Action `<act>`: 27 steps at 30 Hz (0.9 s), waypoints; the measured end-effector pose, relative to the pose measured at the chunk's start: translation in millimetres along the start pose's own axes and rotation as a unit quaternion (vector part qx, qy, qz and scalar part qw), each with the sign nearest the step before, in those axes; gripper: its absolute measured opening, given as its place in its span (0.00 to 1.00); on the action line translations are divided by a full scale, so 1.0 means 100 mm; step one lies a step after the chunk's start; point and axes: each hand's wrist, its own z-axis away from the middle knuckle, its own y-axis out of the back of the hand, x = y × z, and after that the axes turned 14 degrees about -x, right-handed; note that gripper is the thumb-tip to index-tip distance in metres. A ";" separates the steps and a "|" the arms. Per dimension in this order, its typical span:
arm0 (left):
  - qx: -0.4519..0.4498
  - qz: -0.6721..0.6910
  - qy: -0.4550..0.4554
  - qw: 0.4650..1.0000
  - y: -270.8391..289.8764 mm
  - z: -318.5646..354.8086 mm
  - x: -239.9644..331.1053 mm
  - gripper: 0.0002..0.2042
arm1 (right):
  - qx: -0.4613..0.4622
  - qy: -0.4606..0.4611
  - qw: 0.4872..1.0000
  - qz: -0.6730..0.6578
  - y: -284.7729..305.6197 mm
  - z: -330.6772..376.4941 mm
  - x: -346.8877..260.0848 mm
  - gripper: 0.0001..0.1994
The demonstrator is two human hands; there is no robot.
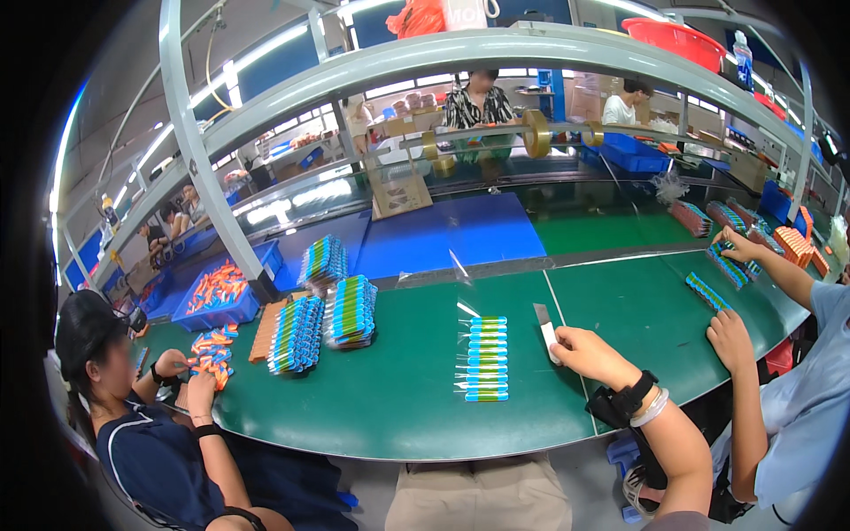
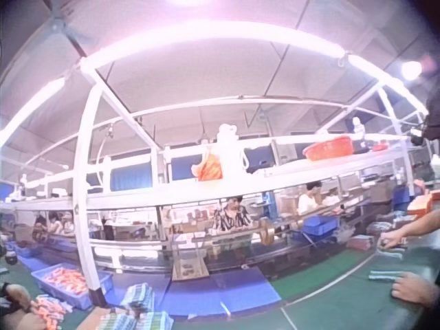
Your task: Arranging and stacking small colorful plastic items on a production conveyor line.
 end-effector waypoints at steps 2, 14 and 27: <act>0.021 0.001 0.033 0.999 -0.03 0.02 0.02 0.24 | 0.015 -0.021 1.000 0.018 0.02 -0.01 0.07 0.12; 0.018 0.064 -0.106 0.992 0.13 0.51 -0.72 0.14 | 0.068 -0.026 0.996 0.053 -0.03 0.16 -0.03 0.15; 0.324 -0.217 0.515 0.763 0.62 0.62 -1.76 0.24 | 0.265 -0.066 0.938 0.213 -0.64 0.79 0.03 0.16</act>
